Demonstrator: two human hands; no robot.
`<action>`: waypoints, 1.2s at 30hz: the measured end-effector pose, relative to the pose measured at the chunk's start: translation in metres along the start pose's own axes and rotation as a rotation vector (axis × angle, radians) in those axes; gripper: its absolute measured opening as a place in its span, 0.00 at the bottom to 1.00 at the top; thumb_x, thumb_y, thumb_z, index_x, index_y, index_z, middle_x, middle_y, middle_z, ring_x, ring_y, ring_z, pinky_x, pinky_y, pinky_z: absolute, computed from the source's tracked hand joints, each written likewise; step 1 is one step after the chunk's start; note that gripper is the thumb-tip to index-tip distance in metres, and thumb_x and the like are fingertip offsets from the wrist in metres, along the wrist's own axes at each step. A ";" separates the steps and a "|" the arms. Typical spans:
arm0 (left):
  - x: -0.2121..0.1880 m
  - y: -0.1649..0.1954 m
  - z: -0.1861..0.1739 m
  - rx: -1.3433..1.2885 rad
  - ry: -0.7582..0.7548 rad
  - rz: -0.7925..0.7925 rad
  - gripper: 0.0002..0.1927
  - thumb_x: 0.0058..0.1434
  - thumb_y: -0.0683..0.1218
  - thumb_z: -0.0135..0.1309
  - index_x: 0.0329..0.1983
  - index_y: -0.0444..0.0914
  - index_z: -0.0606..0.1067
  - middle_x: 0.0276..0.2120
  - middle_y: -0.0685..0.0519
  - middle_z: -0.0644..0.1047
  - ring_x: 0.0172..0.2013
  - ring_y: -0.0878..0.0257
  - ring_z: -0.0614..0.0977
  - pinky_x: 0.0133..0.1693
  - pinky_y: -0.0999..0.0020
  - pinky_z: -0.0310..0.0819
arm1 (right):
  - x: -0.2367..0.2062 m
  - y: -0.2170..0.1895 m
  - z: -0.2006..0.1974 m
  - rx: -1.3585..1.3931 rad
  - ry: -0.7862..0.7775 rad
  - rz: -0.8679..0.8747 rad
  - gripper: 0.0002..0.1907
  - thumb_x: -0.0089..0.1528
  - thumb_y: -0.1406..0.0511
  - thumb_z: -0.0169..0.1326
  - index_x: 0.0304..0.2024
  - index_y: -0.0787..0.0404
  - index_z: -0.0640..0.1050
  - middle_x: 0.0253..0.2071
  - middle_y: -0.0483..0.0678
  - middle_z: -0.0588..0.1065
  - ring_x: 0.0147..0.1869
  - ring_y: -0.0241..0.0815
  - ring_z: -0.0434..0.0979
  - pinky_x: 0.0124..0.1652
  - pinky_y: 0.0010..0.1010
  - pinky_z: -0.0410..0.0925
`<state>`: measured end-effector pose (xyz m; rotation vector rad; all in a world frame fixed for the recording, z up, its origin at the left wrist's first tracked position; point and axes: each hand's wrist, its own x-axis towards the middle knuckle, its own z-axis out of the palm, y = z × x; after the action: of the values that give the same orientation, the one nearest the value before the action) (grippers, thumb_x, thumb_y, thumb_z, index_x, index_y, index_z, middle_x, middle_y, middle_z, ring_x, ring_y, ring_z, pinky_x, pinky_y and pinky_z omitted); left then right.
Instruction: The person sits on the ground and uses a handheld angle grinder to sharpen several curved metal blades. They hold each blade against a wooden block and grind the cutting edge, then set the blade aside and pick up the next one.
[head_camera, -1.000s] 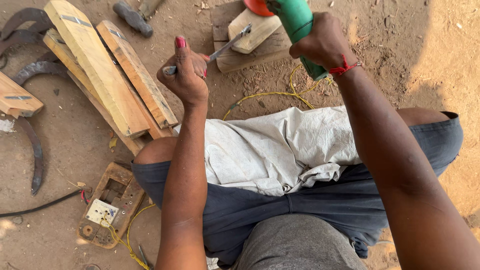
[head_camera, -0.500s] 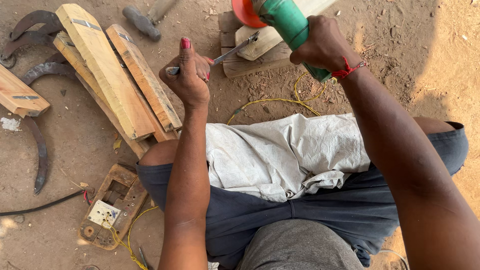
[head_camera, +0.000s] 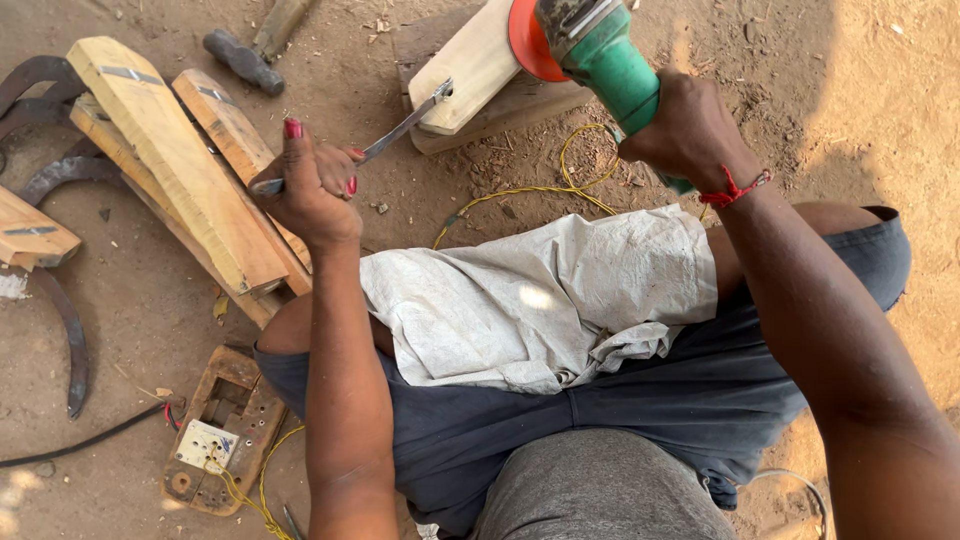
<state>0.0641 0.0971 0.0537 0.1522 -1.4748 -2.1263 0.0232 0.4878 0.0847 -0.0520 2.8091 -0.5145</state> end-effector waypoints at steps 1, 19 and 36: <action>0.001 0.001 -0.003 -0.016 -0.011 0.001 0.30 0.73 0.51 0.54 0.14 0.41 0.60 0.11 0.56 0.62 0.14 0.64 0.65 0.29 0.55 0.77 | 0.003 0.003 -0.003 -0.020 0.016 0.017 0.32 0.47 0.63 0.71 0.48 0.77 0.77 0.35 0.67 0.79 0.32 0.55 0.84 0.33 0.42 0.79; 0.005 0.012 -0.010 0.006 -0.027 0.011 0.30 0.74 0.49 0.55 0.16 0.45 0.57 0.12 0.55 0.59 0.12 0.63 0.62 0.29 0.56 0.75 | 0.070 0.094 -0.017 -0.072 0.088 -0.075 0.21 0.56 0.61 0.67 0.45 0.72 0.80 0.32 0.66 0.77 0.33 0.60 0.82 0.32 0.51 0.77; 0.009 -0.006 -0.034 -0.112 0.134 -0.073 0.28 0.68 0.51 0.55 0.15 0.45 0.57 0.12 0.58 0.55 0.14 0.64 0.58 0.30 0.58 0.71 | 0.000 -0.077 0.009 0.068 -0.086 -0.037 0.32 0.47 0.68 0.65 0.52 0.69 0.70 0.35 0.64 0.79 0.34 0.58 0.82 0.35 0.47 0.79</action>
<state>0.0670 0.0659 0.0373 0.3054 -1.2885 -2.2042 0.0244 0.4131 0.1039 -0.1090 2.7091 -0.6019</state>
